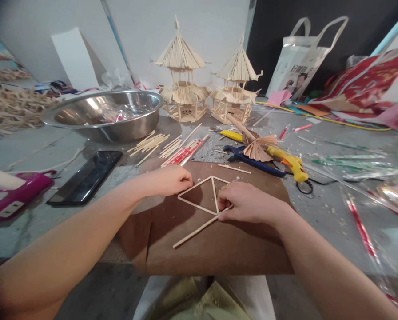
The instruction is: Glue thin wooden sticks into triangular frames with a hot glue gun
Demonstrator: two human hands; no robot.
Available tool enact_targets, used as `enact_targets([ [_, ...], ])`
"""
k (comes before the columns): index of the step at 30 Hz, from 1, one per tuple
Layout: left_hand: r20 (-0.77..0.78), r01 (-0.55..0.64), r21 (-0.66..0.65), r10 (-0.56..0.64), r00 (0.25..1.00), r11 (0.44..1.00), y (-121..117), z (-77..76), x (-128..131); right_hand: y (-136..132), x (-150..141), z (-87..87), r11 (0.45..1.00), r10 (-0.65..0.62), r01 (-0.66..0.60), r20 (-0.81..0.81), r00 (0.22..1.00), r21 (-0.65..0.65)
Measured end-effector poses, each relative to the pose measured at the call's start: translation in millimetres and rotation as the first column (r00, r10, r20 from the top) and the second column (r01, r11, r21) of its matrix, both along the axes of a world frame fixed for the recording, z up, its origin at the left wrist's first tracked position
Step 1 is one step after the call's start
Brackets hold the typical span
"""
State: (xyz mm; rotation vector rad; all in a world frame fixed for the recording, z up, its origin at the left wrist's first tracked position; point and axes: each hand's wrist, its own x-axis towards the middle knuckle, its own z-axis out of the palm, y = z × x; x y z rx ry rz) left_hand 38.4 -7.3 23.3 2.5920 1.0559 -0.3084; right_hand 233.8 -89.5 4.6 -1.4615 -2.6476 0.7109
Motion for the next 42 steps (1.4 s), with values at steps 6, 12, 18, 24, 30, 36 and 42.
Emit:
enact_targets([
  [6, 0.004, 0.035, 0.000, -0.035, 0.999, 0.999, 3.0, 1.2, -3.6, -2.5, 1.2, 3.5, 0.999, -0.032, 0.032, -0.005, 0.999, 0.010],
  [12, -0.011, -0.018, -0.012, 0.017, 1.000, 1.000, 0.6, 0.3, -2.1, -1.9, -19.7, 5.8, 0.981, -0.125, 0.124, -0.006, 0.992, 0.149],
  [18, 0.001, 0.007, 0.018, -0.007, 1.000, 1.000, -0.1, -3.5, -0.7, 0.3, -49.5, -4.2, 0.976, -0.057, 0.048, 0.035, 0.998, 0.211],
  [24, 0.005, 0.005, 0.023, -0.005, 1.000, 1.000, -1.2, -4.5, 1.5, 0.3, -51.5, -10.9, 0.962, -0.065, 0.051, 0.044, 0.997, 0.270],
  [30, -0.022, -0.031, 0.016, 0.031, 0.999, 0.999, -1.7, -3.5, 2.4, -0.8, -51.1, -13.3, 0.956, -0.083, 0.068, 0.041, 0.996, 0.285],
  [36, -0.047, -0.070, -0.041, 0.068, 0.997, 0.997, -1.0, -4.5, 2.0, -0.6, -50.4, -16.9, 0.948, -0.085, 0.069, 0.039, 0.996, 0.309],
  [42, -0.052, -0.134, -0.143, 0.128, 0.990, 0.981, -2.0, -5.8, 2.5, -1.2, -50.9, -15.5, 0.947, -0.099, 0.086, 0.027, 0.995, 0.308],
])
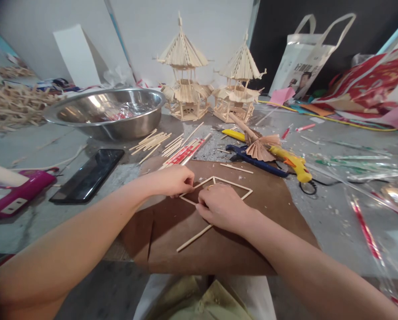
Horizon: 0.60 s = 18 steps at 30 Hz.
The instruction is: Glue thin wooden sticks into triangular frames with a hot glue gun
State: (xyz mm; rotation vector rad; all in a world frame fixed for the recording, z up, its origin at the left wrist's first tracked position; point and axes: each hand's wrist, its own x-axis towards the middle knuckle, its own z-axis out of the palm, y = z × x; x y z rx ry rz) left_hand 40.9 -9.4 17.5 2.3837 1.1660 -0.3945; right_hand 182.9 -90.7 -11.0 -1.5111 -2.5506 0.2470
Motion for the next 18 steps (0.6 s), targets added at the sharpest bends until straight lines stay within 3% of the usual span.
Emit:
enact_targets([
  [18, 0.005, 0.018, -0.013, -0.018, 1.000, 1.000, 0.4, 0.3, 0.0, -1.4, -3.0, -1.3, 0.999, -0.040, 0.039, 0.027, 0.999, 0.013],
])
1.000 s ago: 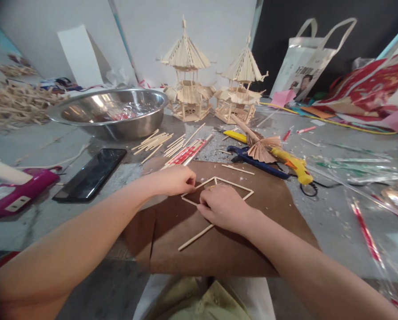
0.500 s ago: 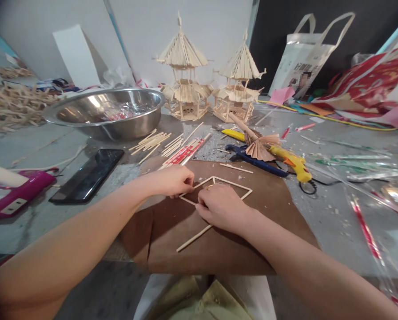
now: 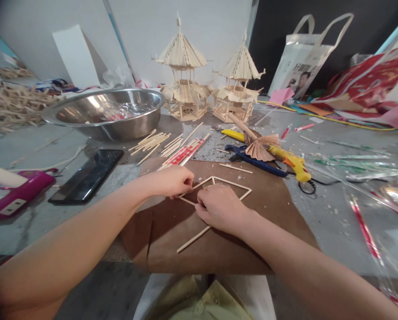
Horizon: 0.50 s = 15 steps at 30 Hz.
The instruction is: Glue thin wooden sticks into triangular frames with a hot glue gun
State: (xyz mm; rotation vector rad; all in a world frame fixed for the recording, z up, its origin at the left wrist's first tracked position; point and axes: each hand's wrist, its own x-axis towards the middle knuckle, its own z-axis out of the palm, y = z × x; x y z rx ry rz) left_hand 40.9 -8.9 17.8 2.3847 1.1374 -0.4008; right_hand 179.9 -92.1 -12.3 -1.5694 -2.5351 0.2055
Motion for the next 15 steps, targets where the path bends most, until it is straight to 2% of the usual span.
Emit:
enact_targets([
  [15, 0.007, -0.006, -0.002, 0.006, 1.000, 1.000, 0.2, -1.2, 0.5, -0.5, 0.1, -0.9, 1.000, -0.014, 0.014, -0.001, 1.000, -0.016],
])
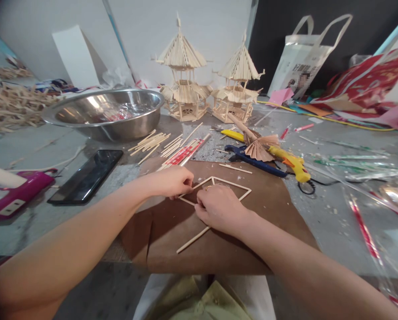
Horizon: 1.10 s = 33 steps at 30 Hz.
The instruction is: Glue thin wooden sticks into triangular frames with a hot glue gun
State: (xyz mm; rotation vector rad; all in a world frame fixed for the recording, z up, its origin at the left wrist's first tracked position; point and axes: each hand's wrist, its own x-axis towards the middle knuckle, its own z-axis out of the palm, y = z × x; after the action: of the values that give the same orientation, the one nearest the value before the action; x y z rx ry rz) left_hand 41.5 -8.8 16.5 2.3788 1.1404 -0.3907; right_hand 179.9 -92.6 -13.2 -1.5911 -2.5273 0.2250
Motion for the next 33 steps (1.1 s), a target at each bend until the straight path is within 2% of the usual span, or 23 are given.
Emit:
enact_targets([
  [33, 0.004, -0.017, -0.026, 0.017, 1.000, 1.000, 0.0, 0.6, -0.7, 0.7, -2.1, 0.1, 1.000, -0.013, 0.012, 0.011, 1.000, 0.021],
])
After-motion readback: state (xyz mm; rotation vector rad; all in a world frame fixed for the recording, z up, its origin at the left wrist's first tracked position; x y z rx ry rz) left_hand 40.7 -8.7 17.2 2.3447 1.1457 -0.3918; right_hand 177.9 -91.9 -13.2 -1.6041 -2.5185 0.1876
